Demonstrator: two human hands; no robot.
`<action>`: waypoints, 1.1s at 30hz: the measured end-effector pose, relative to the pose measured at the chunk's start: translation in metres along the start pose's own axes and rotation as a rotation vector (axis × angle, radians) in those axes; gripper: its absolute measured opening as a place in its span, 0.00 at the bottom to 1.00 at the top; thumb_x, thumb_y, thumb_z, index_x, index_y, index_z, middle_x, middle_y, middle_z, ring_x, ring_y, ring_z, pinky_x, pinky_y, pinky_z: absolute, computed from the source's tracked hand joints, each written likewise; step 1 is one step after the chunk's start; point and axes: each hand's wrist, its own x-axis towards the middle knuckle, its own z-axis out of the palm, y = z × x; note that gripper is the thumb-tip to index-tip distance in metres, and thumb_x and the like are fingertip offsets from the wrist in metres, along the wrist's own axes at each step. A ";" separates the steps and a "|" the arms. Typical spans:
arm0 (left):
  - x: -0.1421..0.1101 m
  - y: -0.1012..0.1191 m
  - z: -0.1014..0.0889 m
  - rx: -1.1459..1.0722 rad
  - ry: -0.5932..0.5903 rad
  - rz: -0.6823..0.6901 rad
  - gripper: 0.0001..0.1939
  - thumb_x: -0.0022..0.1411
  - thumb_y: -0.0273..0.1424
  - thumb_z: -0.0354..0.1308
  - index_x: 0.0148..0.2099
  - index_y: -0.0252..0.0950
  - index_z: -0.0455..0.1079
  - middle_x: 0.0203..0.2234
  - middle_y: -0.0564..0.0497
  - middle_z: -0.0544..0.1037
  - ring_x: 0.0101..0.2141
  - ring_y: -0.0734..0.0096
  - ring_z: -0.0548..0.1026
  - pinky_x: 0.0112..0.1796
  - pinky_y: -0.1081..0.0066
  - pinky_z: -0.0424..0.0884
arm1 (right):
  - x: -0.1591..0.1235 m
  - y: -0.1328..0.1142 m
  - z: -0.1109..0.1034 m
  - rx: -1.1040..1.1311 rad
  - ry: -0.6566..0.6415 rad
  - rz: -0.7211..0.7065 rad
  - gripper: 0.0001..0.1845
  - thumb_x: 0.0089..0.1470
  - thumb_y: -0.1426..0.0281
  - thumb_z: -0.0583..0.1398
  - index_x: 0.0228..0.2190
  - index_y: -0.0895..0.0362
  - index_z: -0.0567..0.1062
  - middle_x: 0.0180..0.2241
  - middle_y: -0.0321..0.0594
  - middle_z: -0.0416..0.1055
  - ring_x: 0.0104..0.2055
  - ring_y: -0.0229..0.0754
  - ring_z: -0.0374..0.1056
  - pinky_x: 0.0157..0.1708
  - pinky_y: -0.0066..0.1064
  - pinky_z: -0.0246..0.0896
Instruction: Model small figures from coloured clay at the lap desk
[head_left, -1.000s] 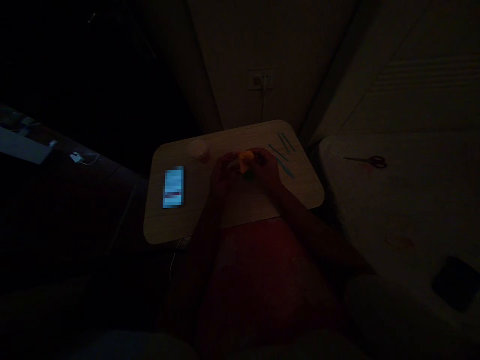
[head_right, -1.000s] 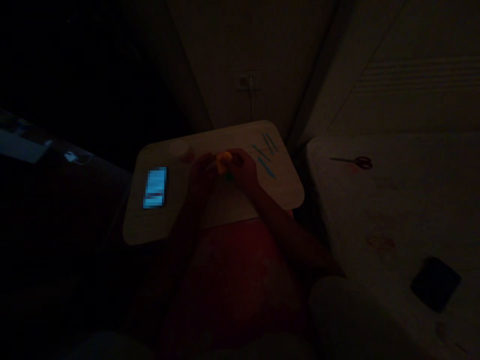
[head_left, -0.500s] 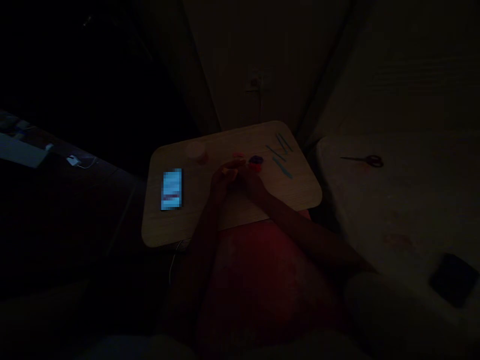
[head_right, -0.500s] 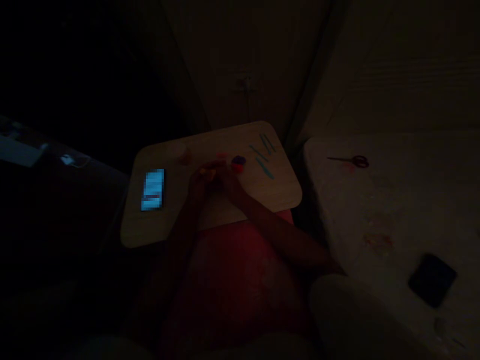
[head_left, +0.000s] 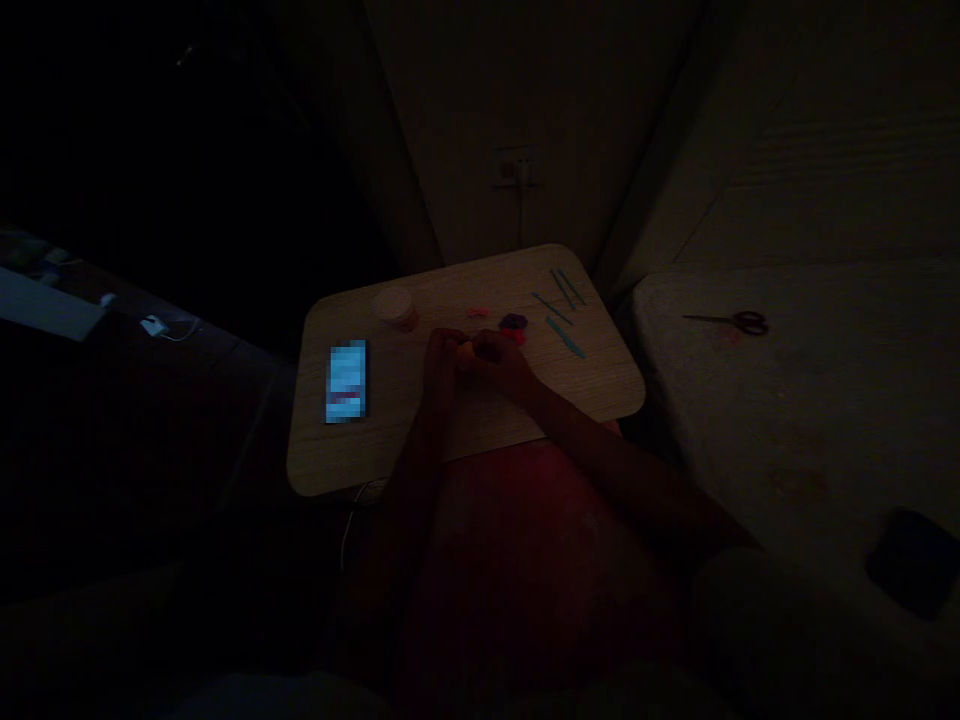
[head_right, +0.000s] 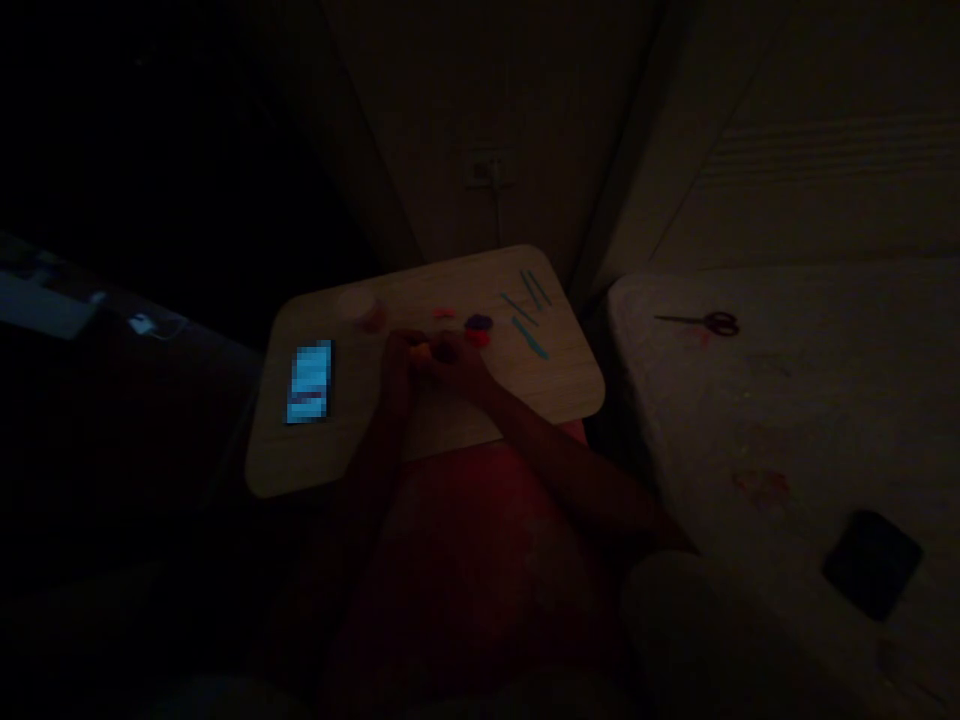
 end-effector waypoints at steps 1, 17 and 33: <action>0.000 -0.002 -0.001 0.062 0.026 0.002 0.30 0.59 0.64 0.62 0.33 0.40 0.71 0.29 0.50 0.76 0.33 0.66 0.75 0.36 0.67 0.73 | 0.000 0.000 -0.002 0.001 -0.006 0.005 0.28 0.45 0.42 0.70 0.30 0.51 0.70 0.30 0.35 0.71 0.34 0.41 0.69 0.36 0.33 0.67; 0.000 -0.005 -0.004 0.077 -0.022 -0.068 0.34 0.55 0.67 0.64 0.32 0.39 0.69 0.27 0.53 0.72 0.29 0.69 0.70 0.33 0.68 0.70 | -0.003 -0.005 -0.005 -0.106 -0.066 -0.070 0.28 0.59 0.40 0.61 0.33 0.53 0.68 0.30 0.35 0.66 0.33 0.40 0.62 0.35 0.33 0.60; 0.001 -0.001 -0.007 0.132 -0.056 -0.140 0.24 0.59 0.54 0.67 0.33 0.36 0.78 0.31 0.48 0.83 0.34 0.64 0.79 0.39 0.67 0.76 | 0.000 -0.011 -0.009 -0.097 -0.092 -0.050 0.30 0.60 0.39 0.58 0.29 0.53 0.67 0.29 0.36 0.65 0.34 0.40 0.61 0.36 0.32 0.61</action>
